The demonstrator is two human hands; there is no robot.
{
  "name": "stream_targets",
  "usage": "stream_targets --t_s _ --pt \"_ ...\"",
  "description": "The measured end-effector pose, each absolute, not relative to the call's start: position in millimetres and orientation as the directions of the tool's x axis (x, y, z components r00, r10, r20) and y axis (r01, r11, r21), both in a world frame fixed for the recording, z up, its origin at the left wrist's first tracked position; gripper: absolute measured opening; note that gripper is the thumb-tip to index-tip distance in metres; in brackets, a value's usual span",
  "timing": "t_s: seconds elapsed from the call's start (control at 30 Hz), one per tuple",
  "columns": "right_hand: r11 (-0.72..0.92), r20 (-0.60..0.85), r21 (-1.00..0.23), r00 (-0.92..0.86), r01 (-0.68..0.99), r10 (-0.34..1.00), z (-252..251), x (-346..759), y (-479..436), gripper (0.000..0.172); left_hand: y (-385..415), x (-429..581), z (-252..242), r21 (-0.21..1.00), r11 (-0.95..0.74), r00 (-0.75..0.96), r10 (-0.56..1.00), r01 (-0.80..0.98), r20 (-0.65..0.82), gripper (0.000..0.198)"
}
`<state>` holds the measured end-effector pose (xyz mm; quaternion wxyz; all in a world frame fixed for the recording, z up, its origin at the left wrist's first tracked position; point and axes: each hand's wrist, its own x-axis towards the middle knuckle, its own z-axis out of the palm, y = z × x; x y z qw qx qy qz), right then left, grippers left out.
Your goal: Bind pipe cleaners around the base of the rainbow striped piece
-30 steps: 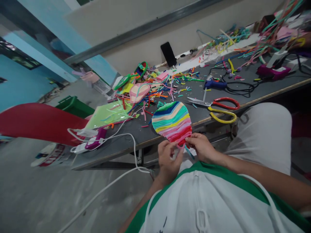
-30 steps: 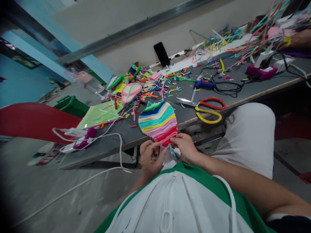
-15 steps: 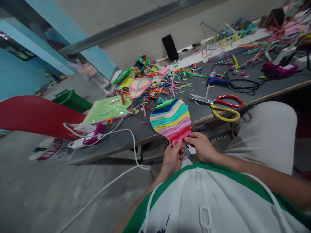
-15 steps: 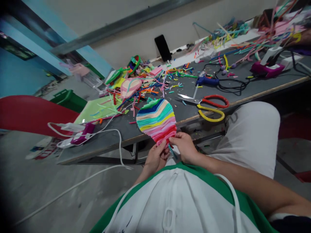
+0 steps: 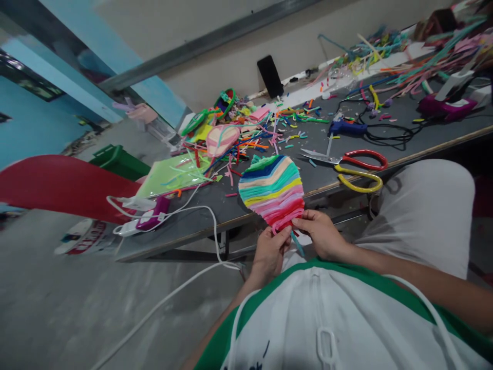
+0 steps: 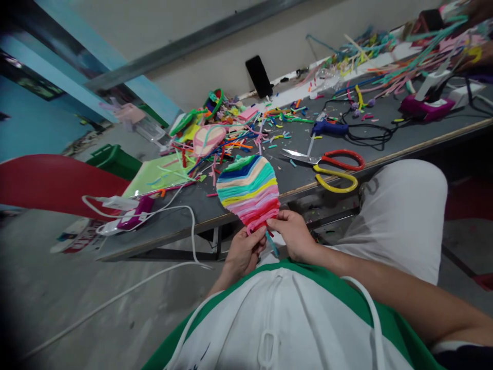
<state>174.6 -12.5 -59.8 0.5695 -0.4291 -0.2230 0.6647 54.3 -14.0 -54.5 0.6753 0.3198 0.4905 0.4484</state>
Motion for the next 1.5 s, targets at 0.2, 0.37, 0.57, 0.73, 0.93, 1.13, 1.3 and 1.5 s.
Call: stream_targets --t_s 0.2,0.37,0.57,0.73,0.93,1.13,1.3,1.5 --pt "-0.271 -0.358 -0.719 0.007 -0.641 0.934 -72.5 173.3 -10.1 0.020 -19.6 50.8 -50.1 0.828 0.485 0.137 0.874 -0.283 -0.466 0.037" --pt "-0.279 -0.374 -0.695 0.002 -0.662 0.927 -68.6 171.9 -10.5 0.021 -24.1 42.0 -50.7 0.786 0.546 0.153 0.838 -0.290 -0.525 0.035" --pt "-0.284 -0.404 -0.691 0.029 -0.664 0.914 -65.5 170.8 -11.7 0.023 -23.2 49.9 -60.0 0.779 0.599 0.107 0.800 -0.184 -0.590 0.038" --pt "-0.295 -0.421 -0.692 0.036 -0.659 0.907 -66.7 171.5 -11.0 0.025 -22.4 58.1 -61.6 0.815 0.573 0.042 0.819 -0.089 -0.572 0.037" --pt "-0.279 -0.456 -0.670 0.084 -0.688 0.886 -62.9 171.2 -11.5 0.037 -23.8 62.5 -61.9 0.847 0.526 -0.028 0.848 -0.074 -0.529 0.035" --pt "-0.251 -0.479 -0.652 0.133 -0.716 0.867 -62.1 171.7 -10.9 0.044 -22.5 63.7 -68.2 0.868 0.494 -0.062 0.866 -0.047 -0.496 0.032" --pt "-0.248 -0.477 -0.657 0.137 -0.712 0.868 -61.6 173.1 -11.0 0.048 -21.9 65.6 -68.0 0.869 0.492 -0.060 0.867 -0.058 -0.495 0.029" --pt "-0.253 -0.455 -0.660 0.108 -0.707 0.884 -64.2 173.2 -10.2 0.045 -20.6 66.8 -69.8 0.867 0.488 -0.077 0.865 -0.099 -0.496 0.020"
